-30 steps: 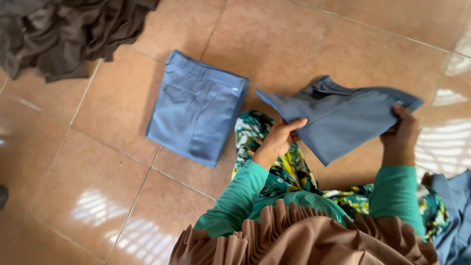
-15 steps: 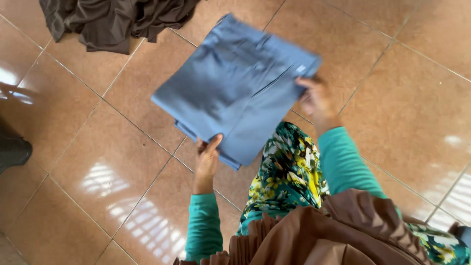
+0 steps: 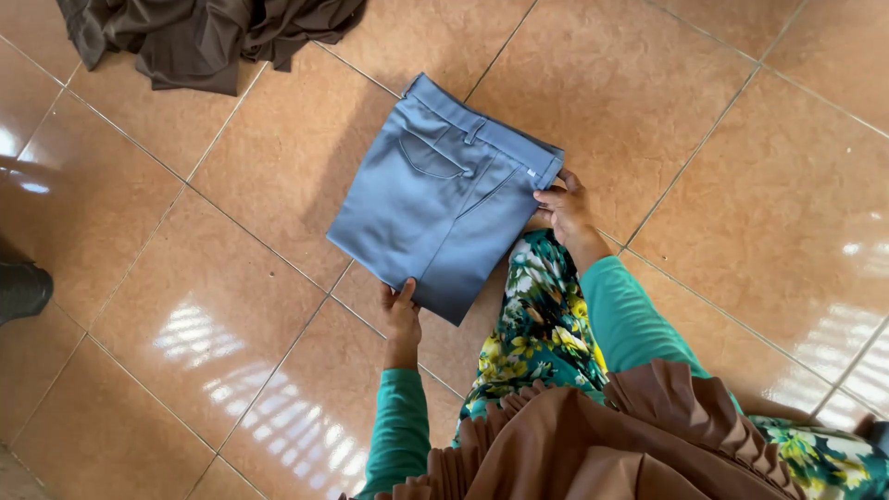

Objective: The person sits on the floor and folds a pair of blue trousers by hand. They smooth the fabric, fold the legs together, and then fold the garment into a compact rectangle before placing it on a growing stack of folded trousers.

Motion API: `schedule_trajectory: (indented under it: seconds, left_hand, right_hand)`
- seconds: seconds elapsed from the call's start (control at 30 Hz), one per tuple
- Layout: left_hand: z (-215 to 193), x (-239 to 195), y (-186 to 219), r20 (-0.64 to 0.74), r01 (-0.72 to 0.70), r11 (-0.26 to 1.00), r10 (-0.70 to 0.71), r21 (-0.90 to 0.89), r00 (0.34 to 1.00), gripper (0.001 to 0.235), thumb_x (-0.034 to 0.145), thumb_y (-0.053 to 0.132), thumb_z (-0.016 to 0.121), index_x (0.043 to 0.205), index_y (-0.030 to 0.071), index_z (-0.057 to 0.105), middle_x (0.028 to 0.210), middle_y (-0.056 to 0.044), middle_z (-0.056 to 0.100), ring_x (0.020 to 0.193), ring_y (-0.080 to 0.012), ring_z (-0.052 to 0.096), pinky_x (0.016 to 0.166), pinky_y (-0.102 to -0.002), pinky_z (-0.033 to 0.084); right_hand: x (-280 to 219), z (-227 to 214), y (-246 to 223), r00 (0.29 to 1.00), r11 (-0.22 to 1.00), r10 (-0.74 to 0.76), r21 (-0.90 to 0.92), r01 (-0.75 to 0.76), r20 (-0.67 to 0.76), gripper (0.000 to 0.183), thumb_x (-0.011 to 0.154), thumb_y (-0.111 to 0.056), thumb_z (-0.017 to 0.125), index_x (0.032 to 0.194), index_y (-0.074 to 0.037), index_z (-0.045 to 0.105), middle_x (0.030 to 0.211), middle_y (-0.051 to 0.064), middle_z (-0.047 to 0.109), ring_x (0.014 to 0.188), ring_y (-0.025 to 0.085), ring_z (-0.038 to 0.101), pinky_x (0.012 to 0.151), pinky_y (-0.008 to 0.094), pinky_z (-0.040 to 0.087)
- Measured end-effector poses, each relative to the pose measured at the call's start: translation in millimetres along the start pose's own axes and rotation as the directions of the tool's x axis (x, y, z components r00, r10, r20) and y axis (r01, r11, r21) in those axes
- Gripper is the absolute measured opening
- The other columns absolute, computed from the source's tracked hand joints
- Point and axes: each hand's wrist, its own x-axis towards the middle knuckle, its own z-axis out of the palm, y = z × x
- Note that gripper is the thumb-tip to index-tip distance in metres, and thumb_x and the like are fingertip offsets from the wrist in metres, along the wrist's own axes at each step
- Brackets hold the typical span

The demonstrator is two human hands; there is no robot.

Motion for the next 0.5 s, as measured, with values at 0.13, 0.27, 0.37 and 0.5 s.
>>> schedule_trajectory:
  seconds: [0.13,0.27,0.37,0.5]
  left_hand:
    - [-10.5,20.1,-29.6,-0.051,-0.067,0.997,0.068,0.031,0.996,0.079,0.087,0.01,0.084,0.155,0.026,0.046,0.13,-0.021,0.062,0.112,-0.032,0.061,0.101,-0.063,0.045]
    - [-20.5,37.1,-38.1,-0.106,-0.417,0.818,0.492,0.396,0.864,0.085,0.089,0.022,0.084,0.159,0.023,0.037,0.129,-0.017,0.056,0.118,-0.03,0.06,0.096,-0.048,0.051]
    - [22.1,14.0,3.0,0.039,-0.532,0.45,0.736,0.717,0.676,0.069,0.091,0.027,0.079,0.151,0.022,0.046,0.143,-0.02,0.051,0.134,-0.0387,0.053,0.111,-0.054,0.043]
    - [100.2,-4.6,11.4,0.415,-0.592,0.007,0.706,0.806,0.573,0.059,0.096,0.033,0.068,0.151,0.025,0.048,0.159,-0.017,0.039,0.153,-0.0405,0.027,0.121,-0.061,0.02]
  right_hand:
    - [6.5,-7.7,6.1,1.0,1.0,-0.016,-0.004,0.016,0.013,0.081,0.082,0.006,0.078,0.151,-0.009,0.04,0.099,0.014,0.06,0.091,0.032,0.073,0.08,0.05,0.066]
    - [18.3,-18.1,5.4,0.986,0.961,-0.165,-0.227,0.16,-0.006,0.076,0.077,0.007,0.069,0.149,-0.007,0.046,0.1,0.018,0.064,0.09,0.031,0.073,0.077,0.044,0.065]
    - [17.0,-22.1,-1.1,0.852,0.655,-0.522,-0.621,0.43,0.039,0.067,0.08,0.004,0.069,0.144,-0.007,0.053,0.107,0.021,0.065,0.098,0.034,0.07,0.081,0.041,0.063]
    - [-31.1,10.1,-30.0,0.447,-0.344,-0.746,-0.861,0.375,0.493,0.062,0.097,-0.03,0.069,0.153,-0.012,0.051,0.147,0.023,0.051,0.133,0.043,0.051,0.097,0.055,0.05]
